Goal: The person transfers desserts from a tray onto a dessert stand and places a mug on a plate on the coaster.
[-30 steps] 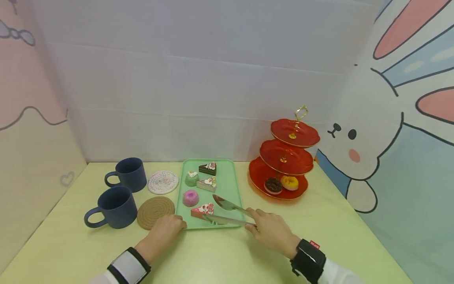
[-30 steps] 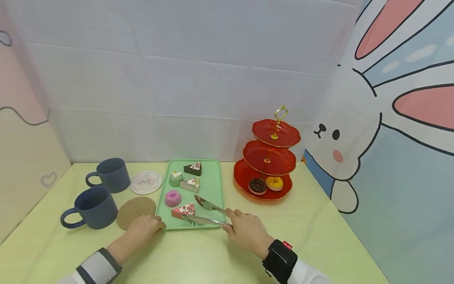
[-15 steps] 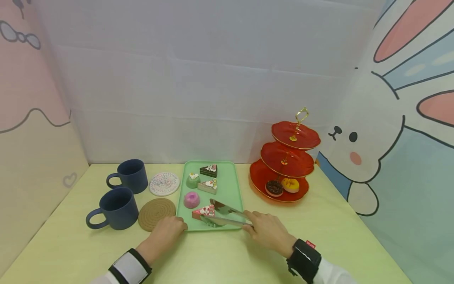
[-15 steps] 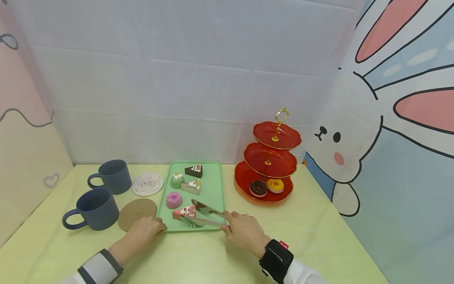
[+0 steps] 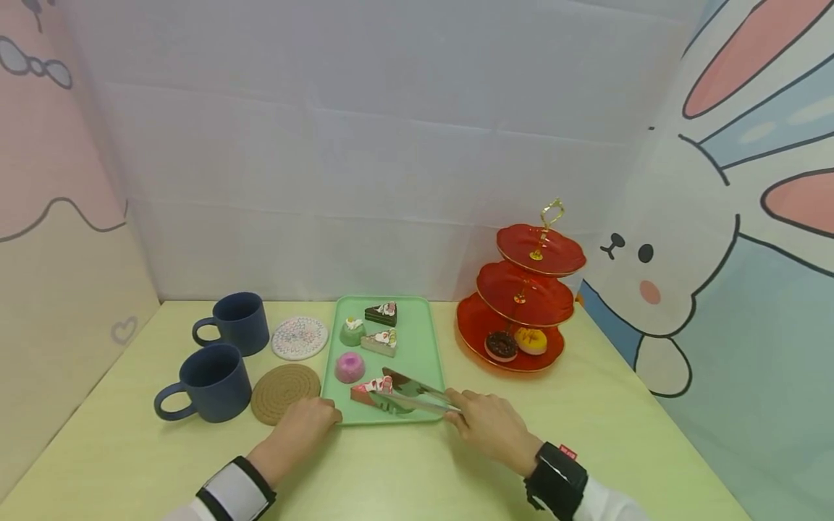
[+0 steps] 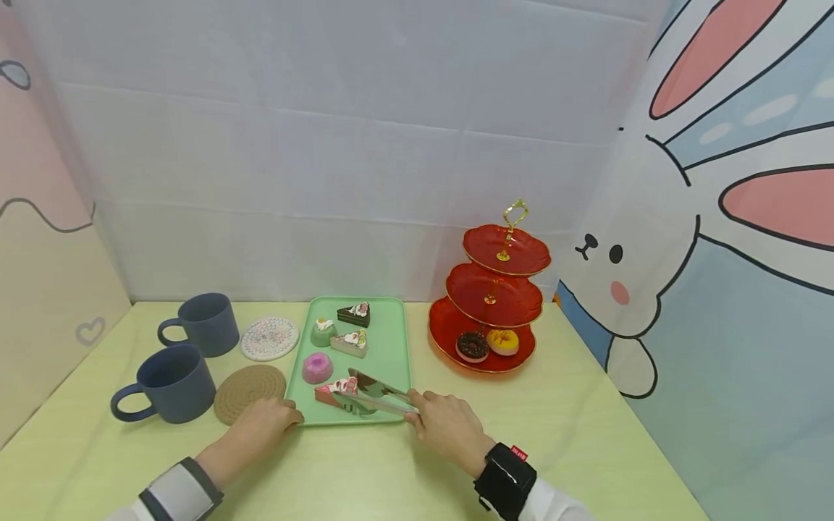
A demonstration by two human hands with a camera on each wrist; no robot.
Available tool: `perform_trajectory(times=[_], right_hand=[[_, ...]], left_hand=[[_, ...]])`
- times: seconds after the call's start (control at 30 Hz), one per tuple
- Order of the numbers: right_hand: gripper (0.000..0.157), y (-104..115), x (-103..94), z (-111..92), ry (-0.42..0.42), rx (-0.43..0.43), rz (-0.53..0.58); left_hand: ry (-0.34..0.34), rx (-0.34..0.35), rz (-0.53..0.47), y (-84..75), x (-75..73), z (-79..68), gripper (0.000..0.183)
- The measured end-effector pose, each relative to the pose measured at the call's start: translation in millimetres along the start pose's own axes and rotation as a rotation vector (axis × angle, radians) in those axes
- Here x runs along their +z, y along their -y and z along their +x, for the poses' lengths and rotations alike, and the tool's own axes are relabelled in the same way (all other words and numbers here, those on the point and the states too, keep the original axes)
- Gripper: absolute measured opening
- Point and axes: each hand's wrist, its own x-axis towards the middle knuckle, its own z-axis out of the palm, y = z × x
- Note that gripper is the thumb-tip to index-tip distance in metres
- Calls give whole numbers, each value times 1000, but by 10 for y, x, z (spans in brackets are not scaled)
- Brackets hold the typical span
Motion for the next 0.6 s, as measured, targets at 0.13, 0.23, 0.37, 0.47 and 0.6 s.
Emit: perform_trajectory(times=[0.13, 0.23, 0.37, 0.47, 0.6], right_hand=[[36, -5, 19, -8, -6, 0, 1], [36, -13, 28, -17, -13, 1, 0], [36, -37, 26, -33, -29, 18, 2], [36, -71, -13, -39, -31, 52, 6], [35, -145, -119, -43, -32, 118, 16]], left_hand=[[4, 0, -5, 2, 22, -4, 16], [1, 5, -7, -1, 31, -4, 16], [-13, 20, -5, 2, 40, -5, 16], [-21, 27, -2, 8, 34, -6, 16], [-15, 21, -4, 16, 8, -6, 16]])
